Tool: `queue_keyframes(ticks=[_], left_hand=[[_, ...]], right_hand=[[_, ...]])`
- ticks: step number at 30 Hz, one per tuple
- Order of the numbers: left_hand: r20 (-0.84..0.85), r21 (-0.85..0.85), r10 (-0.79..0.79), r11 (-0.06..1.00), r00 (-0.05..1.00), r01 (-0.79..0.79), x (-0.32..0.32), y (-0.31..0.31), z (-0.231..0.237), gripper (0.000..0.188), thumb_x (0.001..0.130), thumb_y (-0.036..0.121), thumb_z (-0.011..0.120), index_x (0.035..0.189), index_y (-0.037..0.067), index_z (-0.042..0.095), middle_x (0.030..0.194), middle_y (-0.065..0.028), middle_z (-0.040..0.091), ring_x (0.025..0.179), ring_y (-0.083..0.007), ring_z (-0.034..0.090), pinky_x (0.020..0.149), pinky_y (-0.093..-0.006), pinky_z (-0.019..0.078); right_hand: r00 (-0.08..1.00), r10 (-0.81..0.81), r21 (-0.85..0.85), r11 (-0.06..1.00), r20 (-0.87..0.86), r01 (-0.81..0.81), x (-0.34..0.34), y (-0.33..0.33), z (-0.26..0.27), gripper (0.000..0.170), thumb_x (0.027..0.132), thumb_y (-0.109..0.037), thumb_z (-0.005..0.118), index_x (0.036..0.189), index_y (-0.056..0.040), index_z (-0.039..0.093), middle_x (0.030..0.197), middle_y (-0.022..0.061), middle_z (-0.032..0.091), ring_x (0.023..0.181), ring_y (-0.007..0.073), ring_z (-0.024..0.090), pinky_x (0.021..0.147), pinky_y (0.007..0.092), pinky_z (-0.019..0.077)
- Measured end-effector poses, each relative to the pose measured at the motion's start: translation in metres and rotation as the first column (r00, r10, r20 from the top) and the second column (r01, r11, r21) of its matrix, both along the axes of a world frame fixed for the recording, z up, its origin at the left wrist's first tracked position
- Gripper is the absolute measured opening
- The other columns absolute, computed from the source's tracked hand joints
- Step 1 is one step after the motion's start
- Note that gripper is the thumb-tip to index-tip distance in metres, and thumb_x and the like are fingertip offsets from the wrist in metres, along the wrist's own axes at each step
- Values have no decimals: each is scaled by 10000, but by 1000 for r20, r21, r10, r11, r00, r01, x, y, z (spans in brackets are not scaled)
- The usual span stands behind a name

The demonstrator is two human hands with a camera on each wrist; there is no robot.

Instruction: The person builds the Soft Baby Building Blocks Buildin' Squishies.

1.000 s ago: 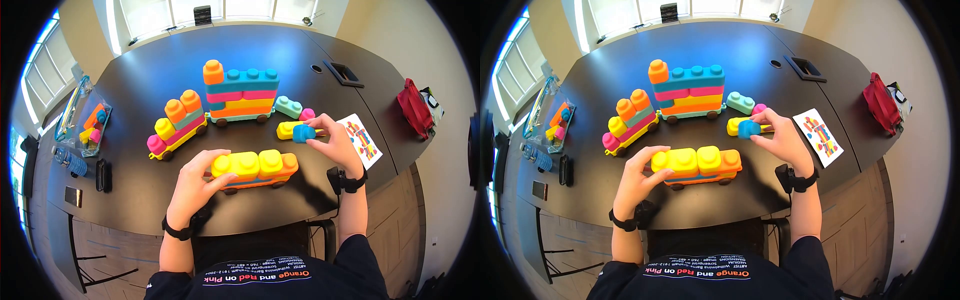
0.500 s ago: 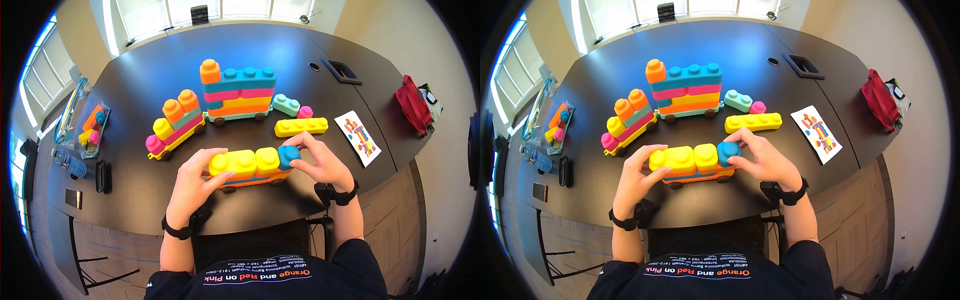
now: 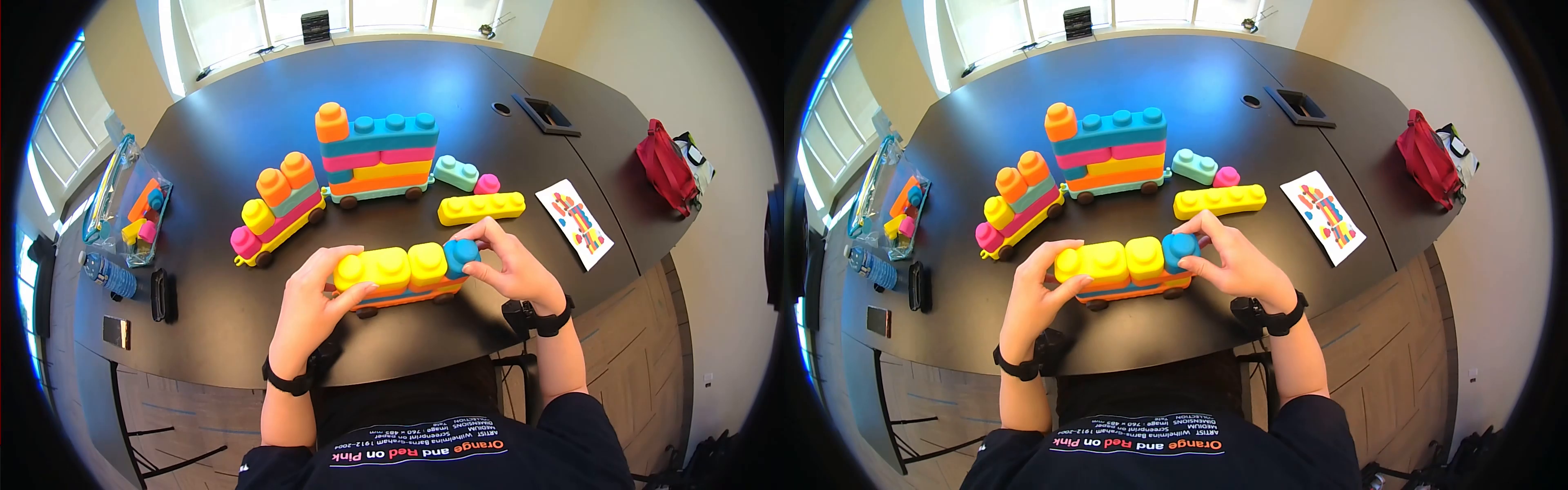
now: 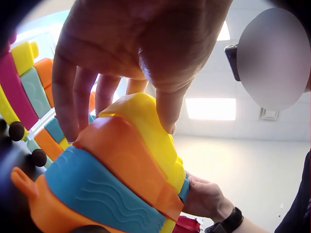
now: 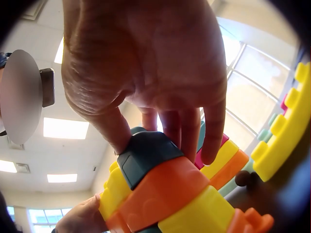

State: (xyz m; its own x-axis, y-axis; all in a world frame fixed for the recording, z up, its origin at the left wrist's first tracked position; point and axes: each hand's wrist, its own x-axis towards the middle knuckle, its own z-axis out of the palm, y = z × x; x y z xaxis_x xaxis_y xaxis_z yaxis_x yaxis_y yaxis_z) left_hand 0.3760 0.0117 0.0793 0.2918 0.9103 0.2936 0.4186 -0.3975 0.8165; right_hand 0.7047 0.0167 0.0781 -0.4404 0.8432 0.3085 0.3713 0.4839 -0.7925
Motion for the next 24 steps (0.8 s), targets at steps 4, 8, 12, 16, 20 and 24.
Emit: queue_keyframes(ticks=[4, 8, 12, 16, 20, 24], left_hand=[[-11, 17, 9, 1000, 1000, -9, 0, 0, 0, 449, 869, 152, 844, 1282, 59, 695, 1170, -88, 729, 1059, -199, 704, 830, -315, 590], [-9, 20, 0, 1000, 1000, 1, -1, 2, 0, 450, 878, 228, 859, 1273, 82, 701, 1164, -90, 731, 1040, -238, 725, 799, -349, 619], [-21, 28, -5, 1000, 1000, 5, -1, 2, 2, 453, 880, 221, 856, 1283, 85, 698, 1164, -93, 730, 1042, -243, 724, 807, -349, 619], [-20, 34, -8, 999, 1000, 9, -2, 1, 3, 452, 884, 215, 849, 1289, 86, 695, 1165, -96, 728, 1043, -249, 723, 808, -350, 621], [-22, 35, -9, 999, 1000, 10, -2, 1, 3, 448, 891, 215, 841, 1291, 80, 692, 1168, -102, 724, 1041, -258, 723, 811, -357, 626], [-14, 42, -17, 999, 1000, 17, -2, 1, 3, 446, 891, 220, 839, 1287, 75, 693, 1154, -109, 720, 1030, -269, 724, 808, -360, 627]], right_hand=[[1000, 11, -18, 1000, -26, -11, 2, 0, -1, 394, 971, -172, 765, 1282, -14, 582, 1151, 128, 721, 1060, 280, 717, 984, 389, 546], [999, 30, -29, 999, 17, -29, 8, 2, 3, 341, 1004, -179, 726, 1281, -15, 611, 1159, 115, 723, 1059, 269, 713, 983, 382, 542], [966, -136, -52, 987, 220, 151, 42, 24, 23, 355, 1052, -309, 656, 1246, -11, 669, 1152, 117, 713, 1073, 263, 681, 968, 370, 527], [685, -516, 310, 857, 514, 413, 86, 63, 6, 415, 1022, -305, 681, 1293, 8, 653, 1281, 180, 695, 1200, 341, 663, 1022, 412, 522], [579, -526, 292, 843, 623, 451, 117, 86, -25, 391, 951, -272, 742, 1235, -10, 686, 1166, 198, 716, 1135, 397, 672, 988, 468, 533], [658, -497, 104, 834, 566, 541, 121, 87, -26, 284, 921, -183, 759, 1118, 15, 709, 1032, 204, 732, 963, 361, 707, 856, 436, 552]])
